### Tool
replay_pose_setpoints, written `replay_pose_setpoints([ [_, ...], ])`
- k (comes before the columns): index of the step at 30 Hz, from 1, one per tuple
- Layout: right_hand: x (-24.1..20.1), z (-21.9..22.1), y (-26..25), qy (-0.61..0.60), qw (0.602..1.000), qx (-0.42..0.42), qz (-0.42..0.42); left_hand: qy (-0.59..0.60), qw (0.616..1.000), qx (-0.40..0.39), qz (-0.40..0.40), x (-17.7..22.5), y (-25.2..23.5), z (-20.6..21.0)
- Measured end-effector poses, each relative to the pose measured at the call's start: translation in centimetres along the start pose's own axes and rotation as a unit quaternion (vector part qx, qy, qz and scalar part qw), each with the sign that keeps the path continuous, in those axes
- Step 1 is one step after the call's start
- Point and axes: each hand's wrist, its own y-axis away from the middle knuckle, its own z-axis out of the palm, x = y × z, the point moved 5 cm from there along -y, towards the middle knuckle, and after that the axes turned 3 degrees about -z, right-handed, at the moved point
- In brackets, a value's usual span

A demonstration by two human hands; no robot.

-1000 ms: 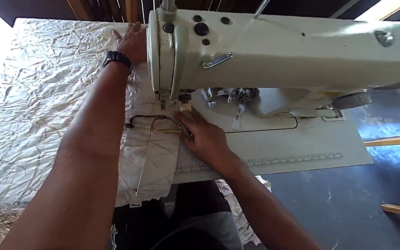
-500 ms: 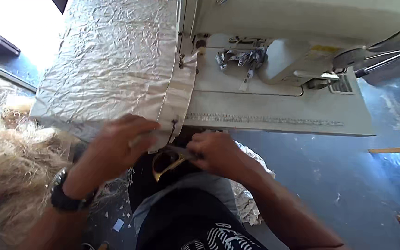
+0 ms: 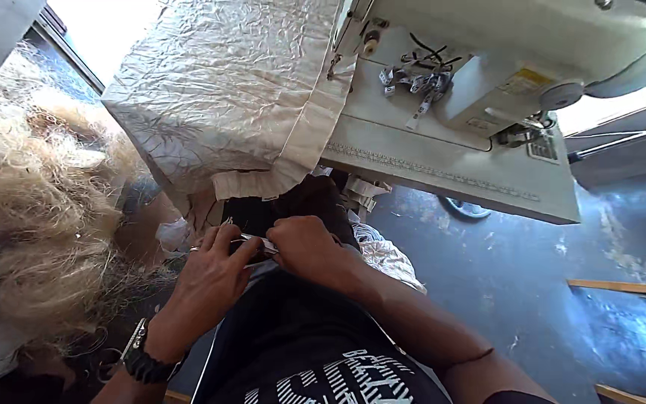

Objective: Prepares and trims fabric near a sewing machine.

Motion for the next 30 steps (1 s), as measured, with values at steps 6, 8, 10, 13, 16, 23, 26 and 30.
replay_pose_setpoints([
  [6,-1.5,1.7,-0.1,0.012,1.0,-0.006,-0.015,0.012,1.0,0.016,-0.024,-1.4,1.7,1.3],
  [8,-0.2,2.3,0.2,0.008,0.999,0.052,-0.015,0.043,0.998,0.035,-0.039,-2.0,2.0,1.0],
  [10,1.5,2.8,0.9,0.012,0.988,0.15,-0.035,0.084,0.991,0.063,-0.086,-2.7,1.9,0.7],
  [13,3.4,2.9,2.4,0.014,0.961,0.272,-0.057,0.234,0.959,0.019,-0.158,-3.5,1.0,1.3],
  [16,4.3,2.5,3.7,0.024,0.942,0.33,-0.057,0.496,0.853,-0.083,-0.14,-2.0,-0.5,2.3],
  [23,8.3,0.1,8.8,-0.028,0.921,0.386,0.031,0.591,0.792,-0.034,-0.151,-0.6,-2.2,2.5],
  [26,12.5,0.2,12.4,-0.218,0.86,0.452,0.089,0.593,0.789,0.003,-0.16,-0.7,-2.2,2.4],
  [30,15.2,4.4,12.3,-0.549,0.746,0.352,0.137,0.641,0.748,0.03,-0.169,0.1,-2.7,3.3],
])
